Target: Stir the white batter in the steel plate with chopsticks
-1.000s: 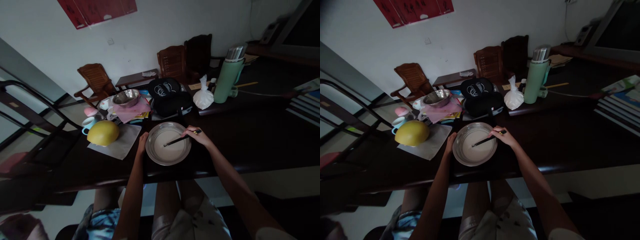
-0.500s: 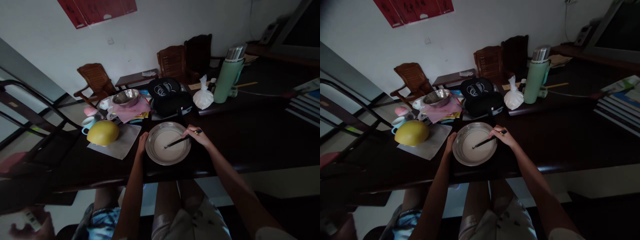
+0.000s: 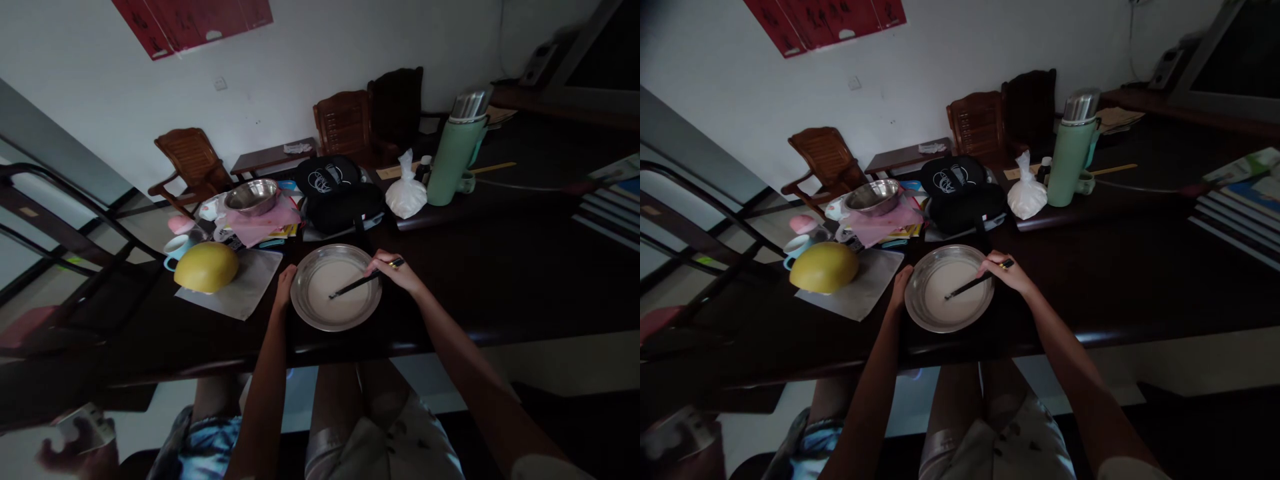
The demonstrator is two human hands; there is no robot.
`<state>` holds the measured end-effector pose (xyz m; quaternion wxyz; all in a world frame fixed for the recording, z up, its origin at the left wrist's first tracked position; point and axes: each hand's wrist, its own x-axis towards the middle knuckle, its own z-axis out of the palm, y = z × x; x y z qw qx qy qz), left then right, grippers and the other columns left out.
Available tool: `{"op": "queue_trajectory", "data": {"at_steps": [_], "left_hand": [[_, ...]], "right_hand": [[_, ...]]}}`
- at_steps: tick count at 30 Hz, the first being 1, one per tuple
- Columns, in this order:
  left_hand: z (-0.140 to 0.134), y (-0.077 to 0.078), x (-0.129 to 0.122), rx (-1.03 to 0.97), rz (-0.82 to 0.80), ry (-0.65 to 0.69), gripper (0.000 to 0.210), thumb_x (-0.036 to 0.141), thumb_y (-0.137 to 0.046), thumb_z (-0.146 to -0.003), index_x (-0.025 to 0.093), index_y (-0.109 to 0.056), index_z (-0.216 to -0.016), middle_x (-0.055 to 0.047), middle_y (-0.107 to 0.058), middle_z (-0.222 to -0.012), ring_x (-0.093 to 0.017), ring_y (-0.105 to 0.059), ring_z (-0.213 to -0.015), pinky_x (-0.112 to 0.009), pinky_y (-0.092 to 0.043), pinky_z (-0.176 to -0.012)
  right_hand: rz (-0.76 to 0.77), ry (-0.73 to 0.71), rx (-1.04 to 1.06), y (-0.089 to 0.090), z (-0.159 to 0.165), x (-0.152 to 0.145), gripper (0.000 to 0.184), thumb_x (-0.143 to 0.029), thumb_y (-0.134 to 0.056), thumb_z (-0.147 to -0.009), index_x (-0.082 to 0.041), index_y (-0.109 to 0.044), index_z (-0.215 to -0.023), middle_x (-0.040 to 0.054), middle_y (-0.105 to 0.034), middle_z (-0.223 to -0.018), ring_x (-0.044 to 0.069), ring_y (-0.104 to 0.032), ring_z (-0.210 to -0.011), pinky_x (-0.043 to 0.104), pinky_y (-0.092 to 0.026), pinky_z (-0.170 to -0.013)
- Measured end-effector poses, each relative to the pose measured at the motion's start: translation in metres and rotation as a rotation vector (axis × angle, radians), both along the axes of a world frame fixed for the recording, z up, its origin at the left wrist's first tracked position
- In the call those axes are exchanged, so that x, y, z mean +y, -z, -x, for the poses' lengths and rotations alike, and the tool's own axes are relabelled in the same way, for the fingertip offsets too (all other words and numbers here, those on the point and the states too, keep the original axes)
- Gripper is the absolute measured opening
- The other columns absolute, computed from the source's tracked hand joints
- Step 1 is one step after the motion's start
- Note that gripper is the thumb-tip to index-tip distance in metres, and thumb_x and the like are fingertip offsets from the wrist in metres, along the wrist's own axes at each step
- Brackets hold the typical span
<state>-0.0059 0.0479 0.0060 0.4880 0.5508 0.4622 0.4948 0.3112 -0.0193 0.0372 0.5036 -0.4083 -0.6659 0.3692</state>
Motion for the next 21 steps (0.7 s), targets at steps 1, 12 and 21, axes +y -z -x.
{"op": "queue_trajectory", "data": {"at_steps": [1,12,21], "left_hand": [[0.000,0.000,0.000,-0.001,0.000,-0.003,0.048,0.051,-0.065,-0.078,0.019,-0.036,-0.058,0.005,-0.032,-0.058,-0.010,-0.029,-0.055,-0.023,-0.027,-0.051],[0.000,-0.003,-0.001,0.016,0.017,-0.011,0.047,0.048,-0.063,-0.081,0.019,-0.035,-0.057,0.004,-0.032,-0.058,-0.010,-0.029,-0.055,-0.022,-0.029,-0.051],[-0.001,-0.006,-0.002,0.023,0.000,0.002,0.051,0.055,-0.067,-0.075,0.019,-0.036,-0.057,0.004,-0.032,-0.058,-0.010,-0.029,-0.056,-0.023,-0.028,-0.051]], "right_hand": [[-0.023,0.008,-0.034,0.000,0.001,0.001,0.039,-0.052,-0.053,-0.091,-0.025,-0.077,-0.078,0.0038,-0.074,-0.079,0.021,-0.066,-0.083,0.034,-0.049,-0.080],[0.085,0.104,0.174,0.000,-0.008,0.000,0.045,-0.058,-0.053,-0.088,-0.022,-0.070,-0.066,0.0027,-0.070,-0.060,0.019,-0.066,-0.062,0.032,-0.050,-0.069],[0.013,0.256,0.107,0.005,-0.011,0.008,0.041,-0.056,-0.054,-0.088,-0.023,-0.073,-0.071,0.0030,-0.075,-0.070,0.021,-0.068,-0.076,0.035,-0.050,-0.081]]}}
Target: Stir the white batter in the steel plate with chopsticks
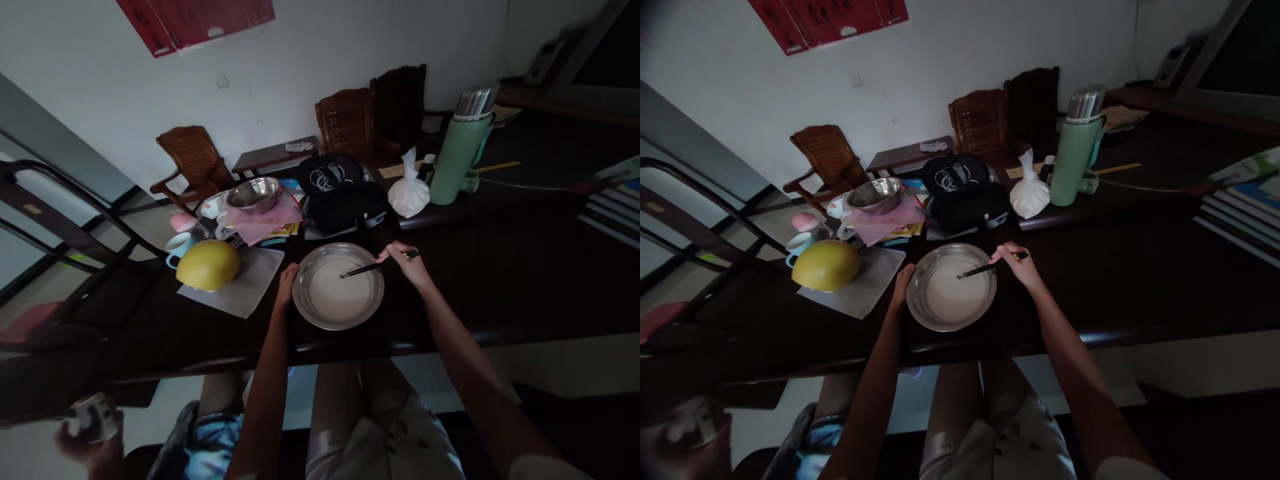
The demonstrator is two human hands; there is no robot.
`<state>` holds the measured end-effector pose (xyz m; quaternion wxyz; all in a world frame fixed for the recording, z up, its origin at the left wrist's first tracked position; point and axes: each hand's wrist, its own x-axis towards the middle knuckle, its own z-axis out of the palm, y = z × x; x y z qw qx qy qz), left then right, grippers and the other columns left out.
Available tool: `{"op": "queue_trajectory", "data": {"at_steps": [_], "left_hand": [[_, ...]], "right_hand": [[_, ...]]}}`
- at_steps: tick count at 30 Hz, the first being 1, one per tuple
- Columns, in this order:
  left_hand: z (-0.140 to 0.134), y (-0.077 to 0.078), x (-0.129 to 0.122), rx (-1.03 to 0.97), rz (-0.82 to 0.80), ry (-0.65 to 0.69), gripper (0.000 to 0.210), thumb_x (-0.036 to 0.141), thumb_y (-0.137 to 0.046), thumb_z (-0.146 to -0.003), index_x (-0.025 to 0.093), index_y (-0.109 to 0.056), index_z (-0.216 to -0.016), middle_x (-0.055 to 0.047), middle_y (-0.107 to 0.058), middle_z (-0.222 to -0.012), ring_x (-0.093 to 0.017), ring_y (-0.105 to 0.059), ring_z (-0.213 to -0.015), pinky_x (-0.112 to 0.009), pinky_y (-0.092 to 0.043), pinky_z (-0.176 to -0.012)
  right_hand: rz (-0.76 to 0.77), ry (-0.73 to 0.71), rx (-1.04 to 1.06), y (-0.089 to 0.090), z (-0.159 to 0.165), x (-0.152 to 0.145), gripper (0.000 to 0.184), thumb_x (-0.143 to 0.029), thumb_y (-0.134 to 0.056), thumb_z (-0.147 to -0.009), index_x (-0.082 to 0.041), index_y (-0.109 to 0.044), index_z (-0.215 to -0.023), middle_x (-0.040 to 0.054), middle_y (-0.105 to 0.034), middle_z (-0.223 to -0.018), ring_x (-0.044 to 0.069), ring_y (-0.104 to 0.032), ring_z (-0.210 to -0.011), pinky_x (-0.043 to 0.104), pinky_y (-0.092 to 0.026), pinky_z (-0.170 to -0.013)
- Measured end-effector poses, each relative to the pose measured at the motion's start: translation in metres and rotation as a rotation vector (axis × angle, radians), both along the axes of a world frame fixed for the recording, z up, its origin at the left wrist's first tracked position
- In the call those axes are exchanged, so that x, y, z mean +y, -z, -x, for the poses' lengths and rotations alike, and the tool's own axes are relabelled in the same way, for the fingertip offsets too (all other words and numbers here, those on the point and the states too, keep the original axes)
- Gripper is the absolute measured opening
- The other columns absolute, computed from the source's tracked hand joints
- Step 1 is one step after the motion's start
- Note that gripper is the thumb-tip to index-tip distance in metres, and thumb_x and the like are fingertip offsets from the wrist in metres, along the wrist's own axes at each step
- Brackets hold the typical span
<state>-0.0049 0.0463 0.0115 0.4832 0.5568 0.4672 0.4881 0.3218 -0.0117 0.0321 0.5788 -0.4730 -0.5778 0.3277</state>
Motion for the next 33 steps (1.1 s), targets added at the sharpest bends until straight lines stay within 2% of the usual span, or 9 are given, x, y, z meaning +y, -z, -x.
{"op": "queue_trajectory", "data": {"at_steps": [2,4,9,13,17,20,25,29,33], "left_hand": [[0.000,0.000,0.000,0.001,0.004,-0.005,0.051,0.055,-0.067,-0.074,0.019,-0.036,-0.057,0.004,-0.032,-0.058,-0.010,-0.029,-0.056,-0.023,-0.028,-0.051],[0.000,0.000,0.000,0.001,0.014,-0.017,0.050,0.055,-0.067,-0.074,0.019,-0.036,-0.057,0.004,-0.032,-0.058,-0.010,-0.028,-0.056,-0.023,-0.028,-0.051],[0.000,0.003,0.002,-0.009,0.023,-0.035,0.049,0.051,-0.067,-0.076,0.019,-0.035,-0.056,0.004,-0.032,-0.058,-0.010,-0.029,-0.056,-0.023,-0.028,-0.052],[0.000,0.004,0.003,-0.008,0.025,-0.028,0.049,0.050,-0.066,-0.077,0.019,-0.035,-0.056,0.004,-0.031,-0.058,-0.010,-0.029,-0.055,-0.023,-0.029,-0.052],[0.000,0.005,0.003,-0.010,0.011,-0.024,0.048,0.051,-0.065,-0.077,0.019,-0.035,-0.057,0.005,-0.031,-0.059,-0.010,-0.029,-0.056,-0.023,-0.028,-0.053],[0.001,0.006,0.003,-0.008,0.011,-0.026,0.049,0.052,-0.066,-0.076,0.019,-0.036,-0.058,0.004,-0.032,-0.059,-0.010,-0.029,-0.056,-0.023,-0.028,-0.052],[0.001,0.005,0.004,0.001,0.012,-0.027,0.050,0.054,-0.067,-0.074,0.019,-0.035,-0.057,0.004,-0.032,-0.059,-0.010,-0.029,-0.057,-0.022,-0.028,-0.052],[0.000,0.004,0.003,0.001,0.010,-0.029,0.052,0.055,-0.067,-0.074,0.019,-0.035,-0.056,0.004,-0.031,-0.058,-0.010,-0.028,-0.056,-0.023,-0.028,-0.052],[-0.001,0.001,0.001,-0.003,0.018,-0.032,0.050,0.052,-0.067,-0.077,0.019,-0.036,-0.056,0.004,-0.032,-0.056,-0.010,-0.029,-0.055,-0.023,-0.028,-0.051]], "right_hand": [[0.032,0.041,0.090,-0.002,-0.004,-0.002,0.045,-0.058,-0.054,-0.088,-0.023,-0.070,-0.064,0.0022,-0.071,-0.060,0.020,-0.066,-0.065,0.035,-0.051,-0.076],[0.063,-0.026,0.112,-0.004,-0.003,-0.005,0.047,-0.059,-0.053,-0.088,-0.023,-0.069,-0.063,0.0021,-0.069,-0.056,0.020,-0.065,-0.060,0.034,-0.051,-0.072],[0.022,-0.269,-0.104,-0.007,0.011,-0.008,0.044,-0.058,-0.053,-0.088,-0.023,-0.076,-0.075,0.0043,-0.074,-0.077,0.021,-0.068,-0.080,0.035,-0.051,-0.080],[-0.026,-0.127,-0.119,-0.005,0.007,-0.003,0.040,-0.055,-0.054,-0.089,-0.025,-0.077,-0.078,0.0039,-0.076,-0.082,0.022,-0.067,-0.088,0.036,-0.048,-0.085],[0.038,0.043,0.105,-0.003,-0.003,-0.002,0.044,-0.058,-0.056,-0.086,-0.024,-0.071,-0.065,0.0023,-0.071,-0.060,0.020,-0.066,-0.066,0.035,-0.050,-0.076],[0.073,-0.074,0.133,-0.004,-0.002,-0.005,0.046,-0.059,-0.054,-0.087,-0.022,-0.069,-0.063,0.0018,-0.069,-0.055,0.019,-0.065,-0.060,0.033,-0.050,-0.071],[0.018,-0.264,-0.103,-0.004,0.010,-0.006,0.041,-0.054,-0.053,-0.089,-0.024,-0.076,-0.075,0.0040,-0.074,-0.076,0.021,-0.068,-0.080,0.033,-0.051,-0.078],[-0.022,-0.133,-0.118,-0.003,0.005,-0.002,0.038,-0.053,-0.054,-0.089,-0.025,-0.077,-0.077,0.0036,-0.076,-0.082,0.022,-0.068,-0.086,0.036,-0.049,-0.084],[0.054,-0.003,0.073,-0.004,-0.004,-0.003,0.047,-0.060,-0.053,-0.086,-0.023,-0.071,-0.064,0.0029,-0.071,-0.061,0.021,-0.067,-0.065,0.036,-0.052,-0.074]]}}
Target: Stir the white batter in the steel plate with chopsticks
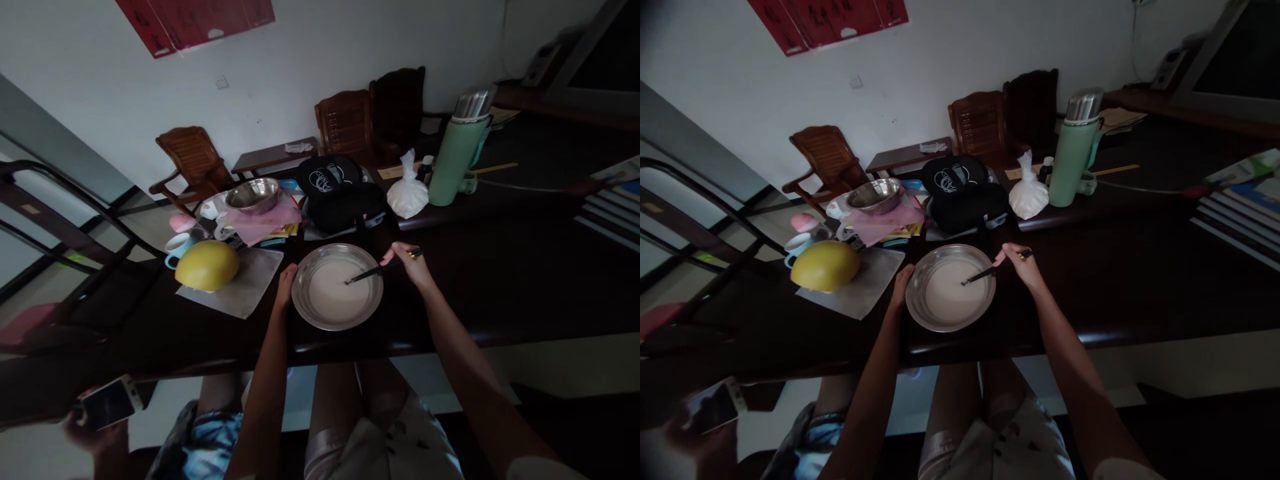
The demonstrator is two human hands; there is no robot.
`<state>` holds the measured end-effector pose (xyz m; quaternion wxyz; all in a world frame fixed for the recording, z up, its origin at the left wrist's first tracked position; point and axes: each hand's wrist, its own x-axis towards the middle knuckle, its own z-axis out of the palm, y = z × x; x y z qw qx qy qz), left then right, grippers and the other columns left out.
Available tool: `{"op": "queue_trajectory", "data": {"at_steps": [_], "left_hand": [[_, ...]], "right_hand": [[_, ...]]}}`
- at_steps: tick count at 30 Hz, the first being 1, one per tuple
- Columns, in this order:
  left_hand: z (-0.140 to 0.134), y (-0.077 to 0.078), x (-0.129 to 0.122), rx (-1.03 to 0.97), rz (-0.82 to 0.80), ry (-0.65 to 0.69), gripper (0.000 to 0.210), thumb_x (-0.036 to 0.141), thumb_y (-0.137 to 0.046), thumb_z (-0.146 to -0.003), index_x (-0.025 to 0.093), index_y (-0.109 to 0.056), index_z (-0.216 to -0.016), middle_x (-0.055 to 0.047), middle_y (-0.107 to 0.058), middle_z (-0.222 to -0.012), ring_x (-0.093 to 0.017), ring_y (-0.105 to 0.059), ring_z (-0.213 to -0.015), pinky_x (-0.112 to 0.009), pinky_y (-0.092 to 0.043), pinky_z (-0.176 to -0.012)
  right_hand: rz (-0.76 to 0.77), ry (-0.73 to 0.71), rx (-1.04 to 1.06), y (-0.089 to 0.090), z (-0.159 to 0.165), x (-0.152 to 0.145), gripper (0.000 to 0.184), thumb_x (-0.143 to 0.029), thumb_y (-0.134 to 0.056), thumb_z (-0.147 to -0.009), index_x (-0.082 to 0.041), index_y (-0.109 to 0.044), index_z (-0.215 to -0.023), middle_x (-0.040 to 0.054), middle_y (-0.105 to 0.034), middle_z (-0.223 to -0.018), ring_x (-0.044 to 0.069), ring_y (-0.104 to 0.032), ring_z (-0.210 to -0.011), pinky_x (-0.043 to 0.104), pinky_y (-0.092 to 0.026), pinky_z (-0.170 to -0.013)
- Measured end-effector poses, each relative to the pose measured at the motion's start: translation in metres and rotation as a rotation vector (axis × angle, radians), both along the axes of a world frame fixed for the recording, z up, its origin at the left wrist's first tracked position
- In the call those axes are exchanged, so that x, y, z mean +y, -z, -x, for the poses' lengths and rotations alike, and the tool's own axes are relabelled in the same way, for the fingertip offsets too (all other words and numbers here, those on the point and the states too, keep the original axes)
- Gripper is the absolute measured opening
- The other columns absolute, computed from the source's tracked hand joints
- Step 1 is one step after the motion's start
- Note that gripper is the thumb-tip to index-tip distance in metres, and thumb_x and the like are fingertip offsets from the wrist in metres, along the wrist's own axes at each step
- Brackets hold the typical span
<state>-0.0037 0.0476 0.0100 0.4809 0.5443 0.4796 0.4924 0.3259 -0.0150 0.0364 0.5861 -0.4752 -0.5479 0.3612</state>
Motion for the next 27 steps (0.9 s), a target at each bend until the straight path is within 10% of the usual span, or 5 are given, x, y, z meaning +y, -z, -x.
{"op": "queue_trajectory", "data": {"at_steps": [7,12,16,21,27], "left_hand": [[0.003,0.001,-0.001,-0.001,0.053,-0.044,0.039,0.042,-0.064,-0.087,0.015,-0.049,-0.063,0.002,-0.046,-0.063,-0.010,-0.044,-0.059,-0.022,-0.040,-0.056],[0.006,-0.011,-0.020,0.025,0.094,-0.066,0.036,0.035,-0.058,-0.094,0.015,-0.057,-0.123,-0.011,-0.058,-0.122,-0.022,-0.060,-0.103,-0.042,-0.054,-0.086],[0.026,-0.036,-0.060,0.031,0.086,-0.078,0.036,0.035,-0.058,-0.094,0.015,-0.057,-0.123,-0.011,-0.057,-0.123,-0.022,-0.060,-0.104,-0.042,-0.053,-0.087],[0.133,-0.046,-0.152,0.008,0.016,-0.165,0.048,0.064,-0.037,-0.092,0.026,-0.066,-0.091,-0.006,-0.063,-0.080,-0.027,-0.065,-0.089,-0.038,-0.055,-0.061],[0.255,0.013,-0.206,-0.073,0.000,-0.402,0.046,0.080,-0.046,-0.070,0.042,-0.067,-0.086,0.003,-0.062,-0.061,-0.025,-0.065,-0.086,-0.039,-0.053,-0.062]], "right_hand": [[-0.045,-0.274,-0.203,0.000,0.014,-0.003,0.038,-0.053,-0.054,-0.089,-0.024,-0.077,-0.080,0.0038,-0.075,-0.081,0.021,-0.067,-0.083,0.034,-0.049,-0.081],[-0.101,-0.043,-0.200,0.003,0.008,0.003,0.038,-0.053,-0.053,-0.090,-0.026,-0.077,-0.076,0.0030,-0.076,-0.082,0.023,-0.066,-0.087,0.037,-0.047,-0.086],[-0.029,0.079,0.019,0.002,-0.001,0.002,0.047,-0.059,-0.052,-0.088,-0.023,-0.070,-0.062,0.0029,-0.071,-0.058,0.021,-0.066,-0.065,0.036,-0.050,-0.075],[-0.044,-0.182,-0.090,-0.002,0.010,-0.004,0.045,-0.056,-0.051,-0.090,-0.024,-0.074,-0.068,0.0037,-0.072,-0.067,0.020,-0.067,-0.072,0.034,-0.050,-0.074],[-0.111,-0.125,-0.218,0.000,0.011,0.000,0.036,-0.051,-0.053,-0.090,-0.027,-0.078,-0.079,0.0032,-0.076,-0.083,0.022,-0.066,-0.088,0.036,-0.048,-0.085]]}}
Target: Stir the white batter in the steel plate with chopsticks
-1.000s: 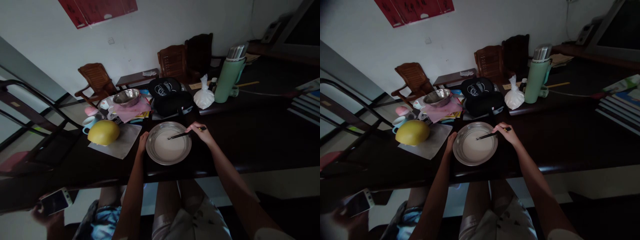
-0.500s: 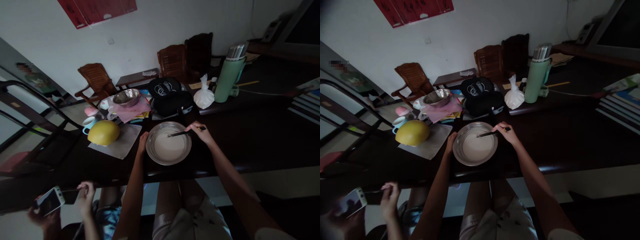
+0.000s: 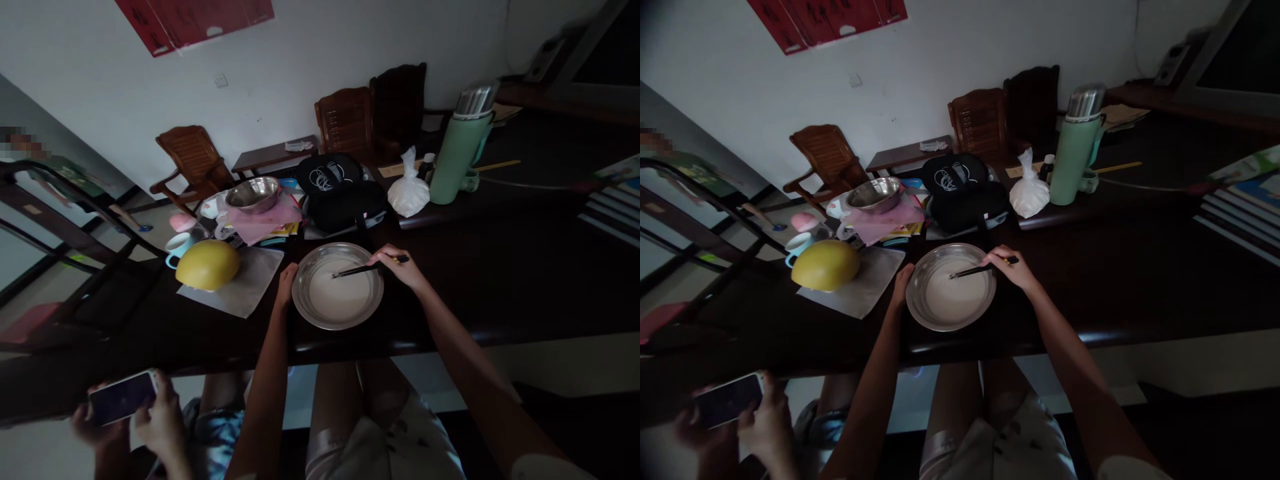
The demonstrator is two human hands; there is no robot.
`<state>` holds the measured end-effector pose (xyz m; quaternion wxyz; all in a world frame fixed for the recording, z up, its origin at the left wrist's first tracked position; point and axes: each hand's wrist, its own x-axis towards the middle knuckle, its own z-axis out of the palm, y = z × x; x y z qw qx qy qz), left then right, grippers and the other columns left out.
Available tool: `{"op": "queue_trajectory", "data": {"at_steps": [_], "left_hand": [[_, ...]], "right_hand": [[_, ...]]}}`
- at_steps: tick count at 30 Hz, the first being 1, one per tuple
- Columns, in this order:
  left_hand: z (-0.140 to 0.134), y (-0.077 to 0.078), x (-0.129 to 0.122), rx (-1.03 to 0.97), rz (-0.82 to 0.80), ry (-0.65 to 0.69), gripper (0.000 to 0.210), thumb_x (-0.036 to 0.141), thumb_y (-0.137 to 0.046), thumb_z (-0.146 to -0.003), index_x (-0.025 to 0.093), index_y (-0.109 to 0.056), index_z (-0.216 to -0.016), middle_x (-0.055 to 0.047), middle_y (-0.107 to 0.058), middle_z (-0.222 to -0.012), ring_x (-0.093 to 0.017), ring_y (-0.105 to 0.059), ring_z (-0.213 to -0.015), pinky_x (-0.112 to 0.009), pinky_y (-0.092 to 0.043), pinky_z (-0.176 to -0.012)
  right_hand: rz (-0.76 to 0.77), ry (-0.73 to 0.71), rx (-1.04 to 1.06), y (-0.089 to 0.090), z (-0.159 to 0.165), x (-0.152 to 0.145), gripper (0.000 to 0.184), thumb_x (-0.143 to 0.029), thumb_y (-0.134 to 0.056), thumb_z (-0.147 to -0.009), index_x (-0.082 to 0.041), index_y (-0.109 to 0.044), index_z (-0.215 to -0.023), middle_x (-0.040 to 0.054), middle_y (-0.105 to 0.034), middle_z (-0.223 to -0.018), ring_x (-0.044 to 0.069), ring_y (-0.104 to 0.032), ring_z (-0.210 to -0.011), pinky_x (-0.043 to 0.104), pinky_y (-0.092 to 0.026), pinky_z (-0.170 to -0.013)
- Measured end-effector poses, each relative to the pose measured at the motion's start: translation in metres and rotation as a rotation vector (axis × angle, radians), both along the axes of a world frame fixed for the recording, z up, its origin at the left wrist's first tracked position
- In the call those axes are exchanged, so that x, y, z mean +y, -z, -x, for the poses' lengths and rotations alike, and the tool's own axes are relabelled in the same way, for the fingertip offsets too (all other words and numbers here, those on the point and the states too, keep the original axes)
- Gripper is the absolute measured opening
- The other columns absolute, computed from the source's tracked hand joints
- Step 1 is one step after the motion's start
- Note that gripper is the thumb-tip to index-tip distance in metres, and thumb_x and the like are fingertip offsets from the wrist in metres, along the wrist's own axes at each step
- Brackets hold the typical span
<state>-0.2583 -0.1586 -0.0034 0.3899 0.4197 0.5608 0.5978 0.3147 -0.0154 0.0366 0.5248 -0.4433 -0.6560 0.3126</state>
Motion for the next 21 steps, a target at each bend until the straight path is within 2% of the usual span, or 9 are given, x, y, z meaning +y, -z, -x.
{"op": "queue_trajectory", "data": {"at_steps": [3,5,7,10,12,15,18,21], "left_hand": [[0.012,0.018,0.004,0.001,0.044,-0.189,0.035,0.077,-0.052,-0.069,0.055,-0.065,-0.093,0.012,-0.069,-0.070,-0.021,-0.063,-0.094,-0.038,-0.053,-0.066],[0.011,0.020,0.007,-0.008,0.076,-0.241,0.037,0.077,-0.050,-0.069,0.056,-0.065,-0.096,0.012,-0.071,-0.076,-0.022,-0.061,-0.101,-0.039,-0.053,-0.070],[0.009,0.019,0.006,-0.002,0.054,-0.206,0.043,0.079,-0.045,-0.071,0.051,-0.067,-0.097,0.008,-0.071,-0.077,-0.024,-0.061,-0.108,-0.041,-0.054,-0.074],[0.009,0.017,0.005,0.024,-0.021,-0.068,0.052,0.078,-0.037,-0.077,0.043,-0.069,-0.096,0.003,-0.070,-0.074,-0.027,-0.060,-0.113,-0.043,-0.056,-0.080],[0.012,0.018,0.006,-0.010,-0.044,-0.024,0.044,0.071,-0.039,-0.083,0.043,-0.068,-0.099,0.006,-0.070,-0.076,-0.023,-0.059,-0.117,-0.040,-0.057,-0.087],[0.023,0.028,0.009,-0.133,-0.029,-0.049,0.027,0.060,-0.047,-0.088,0.049,-0.064,-0.106,0.015,-0.071,-0.086,-0.010,-0.052,-0.126,-0.025,-0.052,-0.100],[0.037,0.038,0.009,-0.172,-0.048,-0.005,0.024,0.056,-0.046,-0.091,0.051,-0.061,-0.109,0.024,-0.069,-0.097,0.000,-0.041,-0.132,-0.013,-0.043,-0.106],[0.032,0.030,0.006,-0.156,-0.129,0.082,0.028,0.057,-0.039,-0.093,0.054,-0.061,-0.112,0.030,-0.065,-0.107,0.003,-0.037,-0.135,-0.011,-0.042,-0.105]], "right_hand": [[0.058,0.131,0.162,0.000,-0.008,0.000,0.041,-0.055,-0.054,-0.089,-0.025,-0.074,-0.068,0.0028,-0.074,-0.070,0.022,-0.068,-0.074,0.036,-0.050,-0.079],[0.117,0.133,0.257,-0.001,-0.010,-0.001,0.045,-0.057,-0.054,-0.088,-0.024,-0.071,-0.064,0.0023,-0.071,-0.060,0.021,-0.067,-0.063,0.034,-0.051,-0.071],[0.152,0.059,0.263,0.000,-0.007,-0.002,0.045,-0.057,-0.053,-0.088,-0.023,-0.071,-0.065,0.0021,-0.070,-0.057,0.020,-0.066,-0.060,0.033,-0.051,-0.068],[0.138,-0.082,0.151,0.002,0.000,-0.003,0.041,-0.055,-0.055,-0.088,-0.022,-0.074,-0.072,0.0031,-0.074,-0.069,0.020,-0.069,-0.071,0.032,-0.051,-0.074],[0.107,-0.120,0.083,0.003,0.004,-0.001,0.039,-0.054,-0.056,-0.088,-0.022,-0.076,-0.078,0.0037,-0.075,-0.079,0.021,-0.070,-0.081,0.033,-0.051,-0.079],[0.078,-0.040,0.078,0.004,0.002,0.002,0.039,-0.055,-0.056,-0.087,-0.023,-0.076,-0.079,0.0041,-0.076,-0.082,0.022,-0.070,-0.085,0.034,-0.050,-0.082],[0.109,0.102,0.189,0.002,-0.006,0.003,0.043,-0.060,-0.057,-0.085,-0.023,-0.073,-0.070,0.0040,-0.075,-0.071,0.022,-0.069,-0.074,0.035,-0.051,-0.078],[0.154,0.123,0.286,0.000,-0.009,0.001,0.048,-0.064,-0.056,-0.083,-0.023,-0.069,-0.062,0.0034,-0.071,-0.058,0.021,-0.066,-0.061,0.035,-0.051,-0.070]]}}
